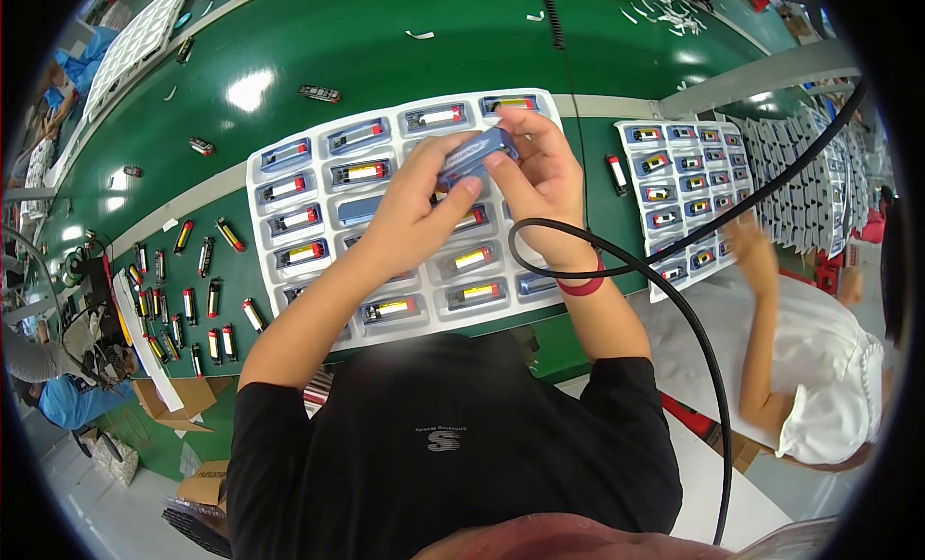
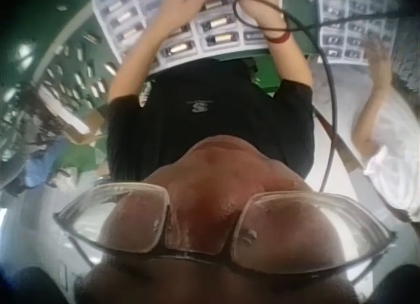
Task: The person assembles small electronic components by hand, placing batteries into plastic housings and organizing them in trays.
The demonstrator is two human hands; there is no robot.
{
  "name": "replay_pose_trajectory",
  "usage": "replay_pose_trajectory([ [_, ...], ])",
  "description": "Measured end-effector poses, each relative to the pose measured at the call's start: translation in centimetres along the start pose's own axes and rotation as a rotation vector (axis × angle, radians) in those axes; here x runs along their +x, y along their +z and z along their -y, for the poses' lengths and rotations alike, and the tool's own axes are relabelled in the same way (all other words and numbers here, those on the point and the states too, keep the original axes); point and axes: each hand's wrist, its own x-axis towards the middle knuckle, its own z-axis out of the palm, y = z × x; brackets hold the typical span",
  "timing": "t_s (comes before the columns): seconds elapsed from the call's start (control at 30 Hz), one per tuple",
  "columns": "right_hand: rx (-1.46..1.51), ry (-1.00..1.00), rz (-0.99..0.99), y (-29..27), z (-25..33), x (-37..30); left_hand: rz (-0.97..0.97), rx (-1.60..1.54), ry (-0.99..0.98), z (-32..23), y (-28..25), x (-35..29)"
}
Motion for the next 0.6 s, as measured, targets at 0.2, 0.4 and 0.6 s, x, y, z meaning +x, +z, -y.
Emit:
replay_pose_trajectory([
  [0.2,-0.131,-0.264,-0.045,0.5,-0.6,0.4,-0.097,-0.156,-0.022,-0.8,-0.1,0.8],
  [0.4,-0.184,-0.374,-0.148,1.7,-1.1,-0.5,-0.317,0.285,0.432,-1.1,1.4,1.3],
  [0.6,-0.518,-0.496,-0.144,-1.7,0.3,-1.2,0.021,0.278,0.257,-2.0,0.2,1.5],
])
